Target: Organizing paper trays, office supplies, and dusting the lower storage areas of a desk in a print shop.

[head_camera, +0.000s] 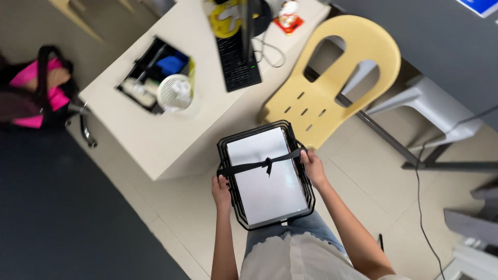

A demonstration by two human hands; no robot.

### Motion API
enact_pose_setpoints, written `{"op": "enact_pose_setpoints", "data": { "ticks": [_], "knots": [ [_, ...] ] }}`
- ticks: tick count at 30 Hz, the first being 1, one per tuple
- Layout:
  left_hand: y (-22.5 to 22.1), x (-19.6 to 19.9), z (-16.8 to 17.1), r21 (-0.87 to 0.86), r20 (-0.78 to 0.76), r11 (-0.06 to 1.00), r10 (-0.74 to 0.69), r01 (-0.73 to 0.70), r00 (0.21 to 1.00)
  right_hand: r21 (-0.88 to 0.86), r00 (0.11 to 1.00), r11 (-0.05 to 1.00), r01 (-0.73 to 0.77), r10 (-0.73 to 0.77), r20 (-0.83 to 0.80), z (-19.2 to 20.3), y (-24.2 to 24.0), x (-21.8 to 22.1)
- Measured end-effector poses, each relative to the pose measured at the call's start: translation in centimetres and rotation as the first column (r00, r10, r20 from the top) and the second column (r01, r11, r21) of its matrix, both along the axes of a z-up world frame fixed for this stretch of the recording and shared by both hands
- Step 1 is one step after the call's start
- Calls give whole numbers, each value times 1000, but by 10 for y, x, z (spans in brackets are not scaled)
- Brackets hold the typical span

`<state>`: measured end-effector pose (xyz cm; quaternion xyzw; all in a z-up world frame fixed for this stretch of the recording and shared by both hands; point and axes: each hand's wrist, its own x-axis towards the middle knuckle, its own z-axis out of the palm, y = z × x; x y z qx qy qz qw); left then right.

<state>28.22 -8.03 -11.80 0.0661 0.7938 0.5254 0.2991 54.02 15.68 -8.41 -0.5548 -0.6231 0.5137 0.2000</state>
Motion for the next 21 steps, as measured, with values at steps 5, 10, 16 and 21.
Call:
{"op": "enact_pose_setpoints", "data": {
  "ticks": [5,10,16,21],
  "knots": [
    [-94,26,16,20,19,970,241,-242,970,-67,977,975,-211,212,3,6,-47,-37],
    [-179,56,22,-2,11,872,490,-490,872,-105,886,884,-456,462,35,7,-95,-78],
    [-258,86,32,-42,-4,719,694,-694,720,-185,764,753,-632,645,14,1,-155,-133],
    [-319,104,15,-13,27,580,815,-815,579,-173,630,627,-759,775,46,21,-211,-187]
  ]
}}
